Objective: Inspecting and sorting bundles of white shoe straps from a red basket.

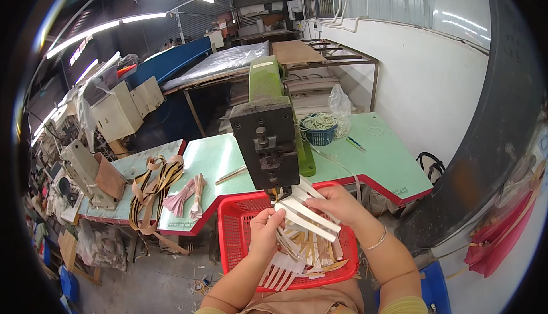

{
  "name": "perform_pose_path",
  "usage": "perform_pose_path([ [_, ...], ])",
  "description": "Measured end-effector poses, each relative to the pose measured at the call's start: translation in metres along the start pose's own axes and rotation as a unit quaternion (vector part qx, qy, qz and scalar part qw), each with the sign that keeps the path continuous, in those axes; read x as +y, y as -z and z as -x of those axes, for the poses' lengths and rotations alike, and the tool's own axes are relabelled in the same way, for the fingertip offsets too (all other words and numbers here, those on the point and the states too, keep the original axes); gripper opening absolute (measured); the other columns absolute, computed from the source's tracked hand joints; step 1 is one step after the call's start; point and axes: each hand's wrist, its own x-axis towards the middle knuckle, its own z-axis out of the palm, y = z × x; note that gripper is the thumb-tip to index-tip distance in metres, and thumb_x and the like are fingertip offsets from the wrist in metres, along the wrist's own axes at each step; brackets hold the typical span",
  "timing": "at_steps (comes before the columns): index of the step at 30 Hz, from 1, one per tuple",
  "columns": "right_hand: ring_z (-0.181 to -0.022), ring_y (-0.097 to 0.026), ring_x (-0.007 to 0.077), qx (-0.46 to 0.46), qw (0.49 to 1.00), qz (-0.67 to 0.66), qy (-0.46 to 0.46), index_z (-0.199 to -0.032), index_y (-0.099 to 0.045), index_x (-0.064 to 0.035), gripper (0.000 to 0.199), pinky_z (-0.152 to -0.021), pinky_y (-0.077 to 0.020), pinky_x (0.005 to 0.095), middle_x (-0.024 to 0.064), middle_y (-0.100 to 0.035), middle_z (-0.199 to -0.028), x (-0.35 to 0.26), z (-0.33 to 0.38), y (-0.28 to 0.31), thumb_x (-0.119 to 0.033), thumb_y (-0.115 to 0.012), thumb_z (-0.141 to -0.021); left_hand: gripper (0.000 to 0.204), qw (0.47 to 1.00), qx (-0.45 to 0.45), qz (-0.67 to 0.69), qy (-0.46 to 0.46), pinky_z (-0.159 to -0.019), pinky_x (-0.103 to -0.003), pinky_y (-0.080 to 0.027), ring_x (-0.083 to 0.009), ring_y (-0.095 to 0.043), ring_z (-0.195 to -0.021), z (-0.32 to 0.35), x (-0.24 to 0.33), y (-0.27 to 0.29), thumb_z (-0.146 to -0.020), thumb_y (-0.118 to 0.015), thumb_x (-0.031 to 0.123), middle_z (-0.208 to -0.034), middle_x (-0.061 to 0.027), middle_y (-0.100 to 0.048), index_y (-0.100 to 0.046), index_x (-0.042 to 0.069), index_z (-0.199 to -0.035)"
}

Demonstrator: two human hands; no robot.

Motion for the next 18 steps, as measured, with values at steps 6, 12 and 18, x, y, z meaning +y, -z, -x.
perform_pose_path([
  [6,-0.057,-0.051,0.0062,-0.034,0.991,0.125,-0.016,-0.080,-0.064,0.0024,0.025,-0.052,-0.0397,0.0204,0.0039,-0.060,-0.067,-0.036,-0.022,0.010,-0.022,-0.063,-0.073,0.017,0.999,0.013,-0.030,-0.001,-0.052,-0.017,-0.032,-0.0031,-0.043,-0.056,0.001,0.001,-0.003,-0.078,-0.061,0.017,-0.060,0.0033,-0.051,-0.057,0.003,-0.069],
  [12,-0.052,-0.046,0.0064,-0.073,0.978,0.193,-0.023,-0.074,-0.064,-0.0010,0.025,-0.050,-0.0367,0.0210,0.0012,-0.056,-0.060,-0.044,-0.043,0.014,-0.026,-0.065,-0.071,0.014,0.999,0.027,-0.022,-0.009,-0.049,-0.018,-0.033,-0.0041,-0.044,-0.053,0.002,0.002,-0.007,-0.079,-0.060,0.015,-0.060,0.0011,-0.051,-0.054,0.006,-0.069],
  [18,-0.054,-0.046,0.0055,-0.106,0.972,0.210,0.019,-0.076,-0.064,-0.0011,0.021,-0.052,-0.0380,0.0208,0.0002,-0.056,-0.060,-0.044,-0.063,0.014,-0.021,-0.065,-0.070,0.015,0.998,0.048,0.019,-0.038,-0.050,-0.019,-0.034,-0.0055,-0.044,-0.053,0.000,-0.006,-0.006,-0.079,-0.059,0.012,-0.060,0.0003,-0.051,-0.051,0.006,-0.068],
])
